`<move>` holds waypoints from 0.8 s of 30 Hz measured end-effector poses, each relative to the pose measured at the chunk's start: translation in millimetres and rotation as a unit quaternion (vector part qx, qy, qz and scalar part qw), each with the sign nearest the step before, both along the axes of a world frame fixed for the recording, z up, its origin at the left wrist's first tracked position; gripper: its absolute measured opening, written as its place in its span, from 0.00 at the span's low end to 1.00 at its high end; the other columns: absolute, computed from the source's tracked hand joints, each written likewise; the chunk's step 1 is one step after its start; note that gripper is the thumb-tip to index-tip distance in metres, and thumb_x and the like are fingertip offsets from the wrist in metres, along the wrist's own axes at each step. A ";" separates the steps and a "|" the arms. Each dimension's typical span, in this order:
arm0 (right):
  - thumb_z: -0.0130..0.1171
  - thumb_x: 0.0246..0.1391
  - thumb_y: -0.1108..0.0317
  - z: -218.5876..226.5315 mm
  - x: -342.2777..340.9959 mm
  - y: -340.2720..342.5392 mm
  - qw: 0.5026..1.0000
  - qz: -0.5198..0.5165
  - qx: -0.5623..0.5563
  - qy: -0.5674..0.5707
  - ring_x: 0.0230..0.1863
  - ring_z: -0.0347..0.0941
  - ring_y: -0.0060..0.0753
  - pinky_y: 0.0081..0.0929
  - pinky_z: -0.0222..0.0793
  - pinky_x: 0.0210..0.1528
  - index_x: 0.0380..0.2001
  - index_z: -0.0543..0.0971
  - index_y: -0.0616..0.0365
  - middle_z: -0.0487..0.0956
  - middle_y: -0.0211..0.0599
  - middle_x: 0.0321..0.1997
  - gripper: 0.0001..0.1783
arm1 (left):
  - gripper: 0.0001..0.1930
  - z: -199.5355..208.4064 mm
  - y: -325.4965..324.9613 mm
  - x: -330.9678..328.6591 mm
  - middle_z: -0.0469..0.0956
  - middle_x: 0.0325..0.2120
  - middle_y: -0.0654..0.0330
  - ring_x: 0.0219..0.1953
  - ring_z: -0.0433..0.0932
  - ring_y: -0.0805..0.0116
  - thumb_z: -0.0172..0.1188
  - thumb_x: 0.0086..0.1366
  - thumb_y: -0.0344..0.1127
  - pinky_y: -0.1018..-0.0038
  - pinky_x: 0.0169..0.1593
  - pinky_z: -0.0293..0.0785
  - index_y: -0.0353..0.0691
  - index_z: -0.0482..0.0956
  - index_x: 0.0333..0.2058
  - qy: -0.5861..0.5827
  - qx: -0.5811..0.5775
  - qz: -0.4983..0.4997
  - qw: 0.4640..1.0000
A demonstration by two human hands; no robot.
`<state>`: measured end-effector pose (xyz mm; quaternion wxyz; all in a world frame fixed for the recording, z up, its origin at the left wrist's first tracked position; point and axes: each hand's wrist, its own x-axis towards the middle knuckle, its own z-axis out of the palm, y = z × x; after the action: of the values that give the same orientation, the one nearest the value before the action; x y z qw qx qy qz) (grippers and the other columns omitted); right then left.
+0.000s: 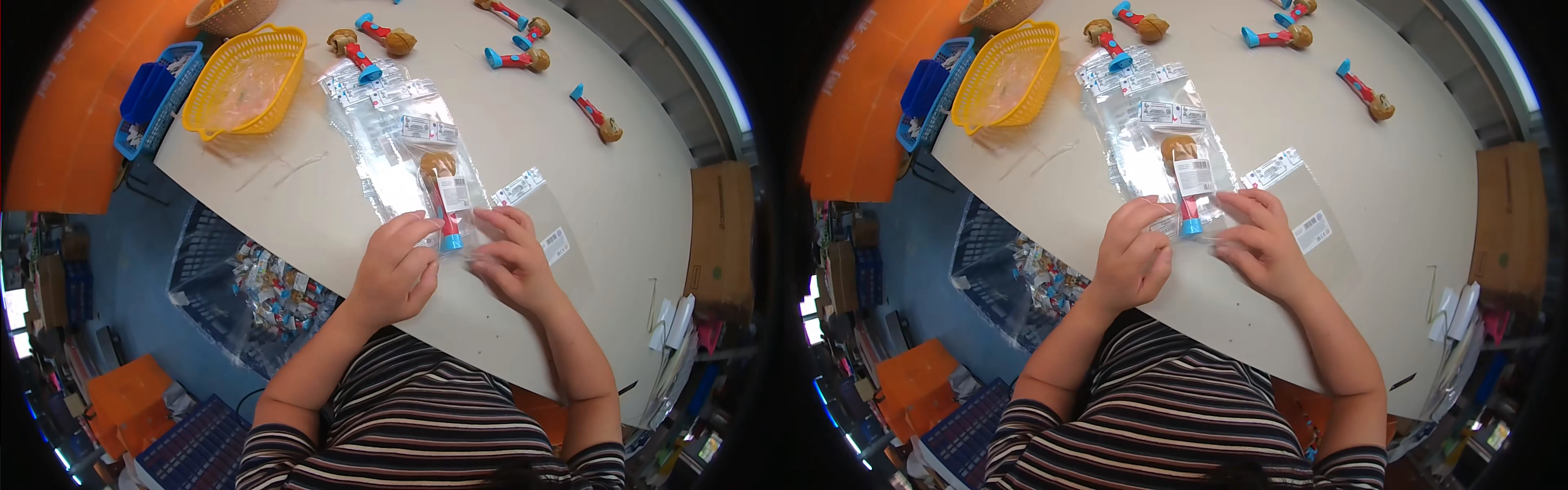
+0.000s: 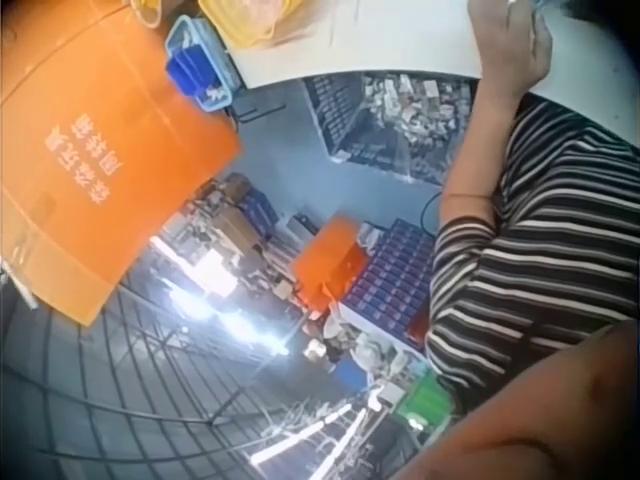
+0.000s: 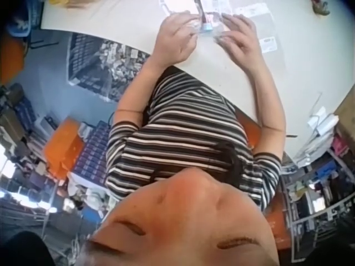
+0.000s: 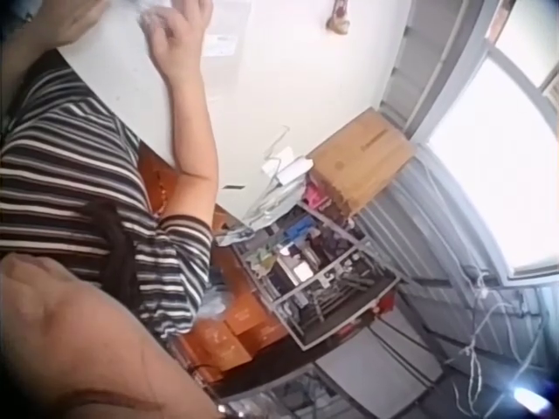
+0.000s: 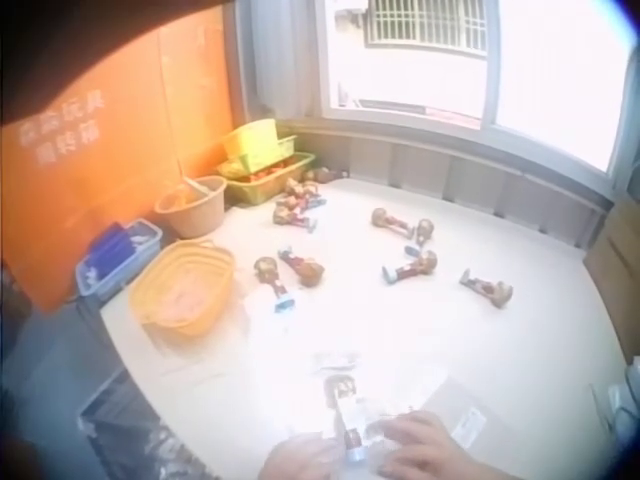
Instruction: Packaging small toy figurines into plastic bags and preparing them for shipment.
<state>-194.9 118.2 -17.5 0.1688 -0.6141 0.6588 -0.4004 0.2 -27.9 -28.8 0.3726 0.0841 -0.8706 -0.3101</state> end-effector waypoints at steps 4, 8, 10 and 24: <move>0.70 0.44 0.74 -6.7 -3.0 5.0 1.000 -0.002 -0.020 -0.023 0.60 0.67 0.48 0.40 0.65 0.61 0.35 0.84 0.56 0.78 0.39 0.57 0.11 | 0.19 2.4 -8.2 9.9 0.73 0.56 0.50 0.58 0.71 0.46 0.67 0.49 0.30 0.56 0.60 0.67 0.40 0.78 0.42 -0.035 -0.008 -0.078 0.996; 0.71 0.43 0.73 -7.4 -1.7 7.0 0.996 0.030 -0.058 0.069 0.54 0.72 0.48 0.38 0.69 0.55 0.34 0.84 0.55 0.80 0.38 0.54 0.12 | 0.28 9.5 -23.1 11.7 0.73 0.56 0.51 0.57 0.71 0.47 0.72 0.46 0.34 0.55 0.60 0.68 0.43 0.79 0.49 -0.100 -0.053 -0.100 0.988; 0.72 0.43 0.72 -8.4 -1.1 7.7 0.994 0.038 -0.063 0.085 0.53 0.73 0.48 0.38 0.70 0.54 0.34 0.84 0.56 0.80 0.38 0.53 0.12 | 0.27 8.6 -21.6 12.3 0.73 0.55 0.51 0.56 0.72 0.48 0.73 0.46 0.35 0.56 0.59 0.68 0.44 0.79 0.49 -0.104 -0.051 -0.113 0.987; 0.67 0.47 0.75 -9.6 -3.0 3.6 0.997 0.018 -0.072 0.013 0.50 0.74 0.48 0.37 0.70 0.53 0.32 0.83 0.60 0.82 0.41 0.50 0.07 | 0.13 -17.7 9.8 7.2 0.79 0.41 0.56 0.44 0.79 0.55 0.72 0.51 0.31 0.63 0.46 0.74 0.42 0.82 0.37 -0.016 -0.122 -0.046 0.991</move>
<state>-198.0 121.8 -27.1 0.1225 -0.6413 0.6195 -0.4358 7.4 -18.1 -46.5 0.3511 0.0031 -0.9108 -0.2173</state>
